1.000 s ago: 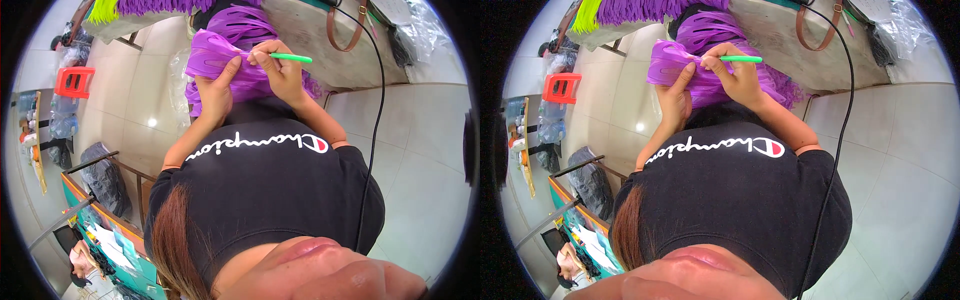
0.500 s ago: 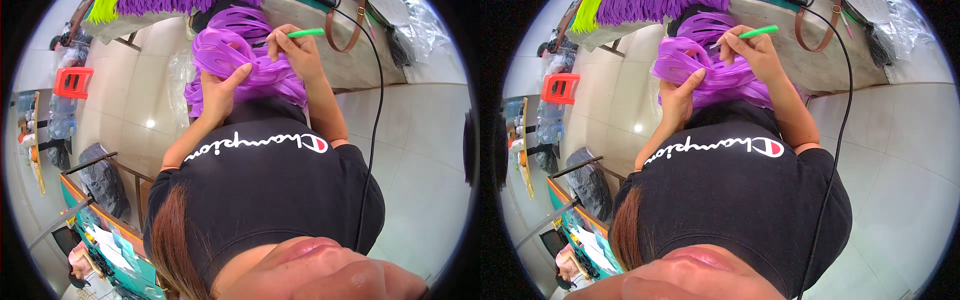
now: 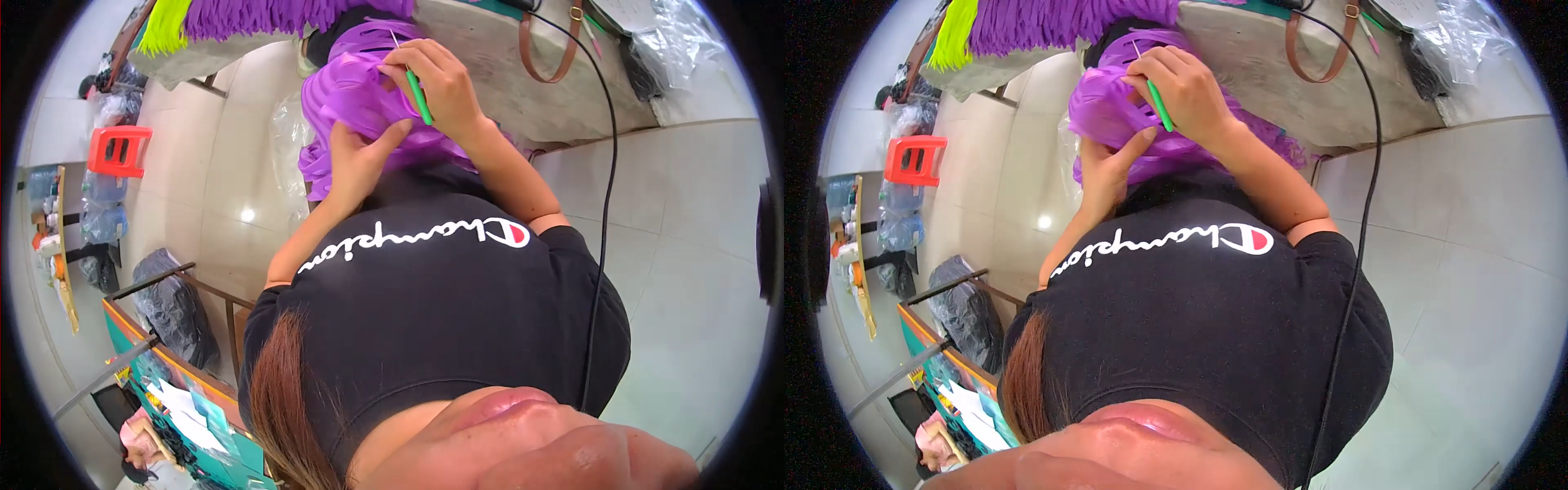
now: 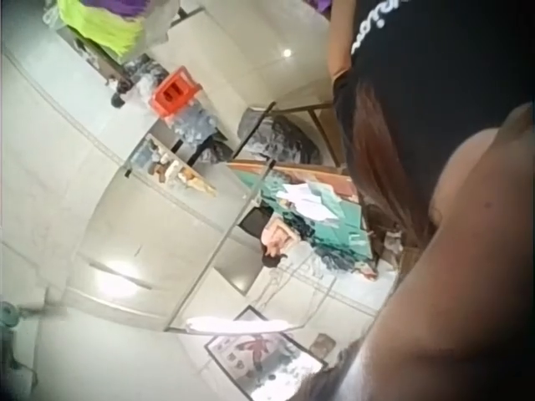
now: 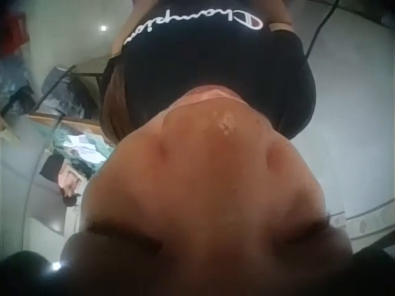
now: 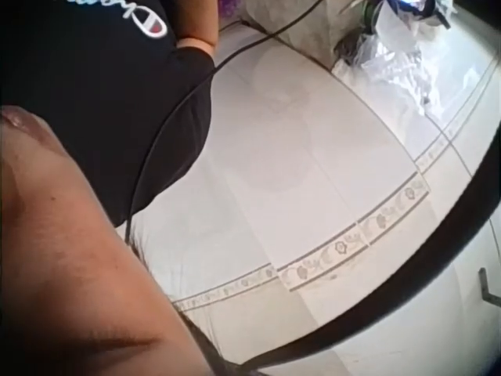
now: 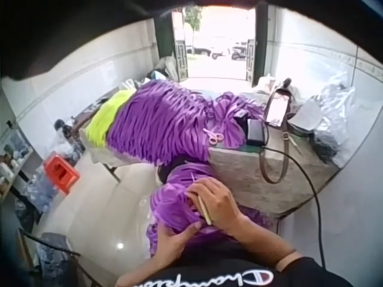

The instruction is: Assembling a purple wig by attaching fringe strands to a base using a hook tool.

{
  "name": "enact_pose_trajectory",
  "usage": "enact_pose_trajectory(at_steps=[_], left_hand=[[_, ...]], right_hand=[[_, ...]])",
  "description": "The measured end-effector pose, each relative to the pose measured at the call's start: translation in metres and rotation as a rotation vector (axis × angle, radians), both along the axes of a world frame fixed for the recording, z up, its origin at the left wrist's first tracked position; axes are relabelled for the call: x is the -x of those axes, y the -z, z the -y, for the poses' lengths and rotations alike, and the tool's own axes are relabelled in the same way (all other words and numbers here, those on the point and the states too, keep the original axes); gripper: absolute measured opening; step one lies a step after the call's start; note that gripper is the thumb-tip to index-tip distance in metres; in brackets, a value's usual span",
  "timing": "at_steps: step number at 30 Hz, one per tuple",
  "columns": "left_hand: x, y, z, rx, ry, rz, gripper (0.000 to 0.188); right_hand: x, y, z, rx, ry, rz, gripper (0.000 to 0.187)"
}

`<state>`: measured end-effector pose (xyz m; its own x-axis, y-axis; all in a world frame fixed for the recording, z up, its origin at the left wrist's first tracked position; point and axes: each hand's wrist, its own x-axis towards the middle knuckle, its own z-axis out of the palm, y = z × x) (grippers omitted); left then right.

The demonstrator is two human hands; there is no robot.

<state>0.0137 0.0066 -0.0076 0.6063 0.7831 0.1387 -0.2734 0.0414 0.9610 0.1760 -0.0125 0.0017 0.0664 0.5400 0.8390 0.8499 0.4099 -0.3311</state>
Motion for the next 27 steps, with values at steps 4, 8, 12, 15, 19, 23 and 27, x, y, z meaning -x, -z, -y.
enact_pose_trajectory(at_steps=[4, 8, 12, 15, 19, 23, 27], left_hand=[[-0.006, -0.008, 0.001, 0.058, -0.055, 0.169, 0.057], [-0.001, -0.011, 0.003, 0.106, -0.112, 0.323, 0.059], [0.004, -0.001, 0.007, 0.096, -0.122, 0.244, 0.062], [-0.013, -0.015, 0.001, 0.160, 0.028, 0.274, 0.062], [0.006, -0.013, -0.001, 0.073, -0.187, 0.327, 0.058], [0.007, -0.018, -0.003, 0.027, -0.036, 0.244, 0.055], [0.011, 0.001, -0.021, 0.488, 0.004, 0.328, 0.037]], right_hand=[[-0.010, 0.011, 0.015, 0.036, -0.351, -1.062, 0.007], [-0.069, 0.071, 0.035, -0.100, -0.482, -1.986, 0.014], [-0.176, 0.204, 0.092, -0.046, -0.242, -2.139, 0.008], [-0.321, 0.407, 0.228, -0.365, 0.281, -1.988, 0.016], [-0.293, 0.369, 0.224, 0.494, 1.090, -1.202, 0.037], [-0.256, 0.347, 0.222, 0.853, 0.946, -0.956, 0.030], [-0.205, 0.270, 0.173, 0.841, 1.080, -0.225, 0.026]])
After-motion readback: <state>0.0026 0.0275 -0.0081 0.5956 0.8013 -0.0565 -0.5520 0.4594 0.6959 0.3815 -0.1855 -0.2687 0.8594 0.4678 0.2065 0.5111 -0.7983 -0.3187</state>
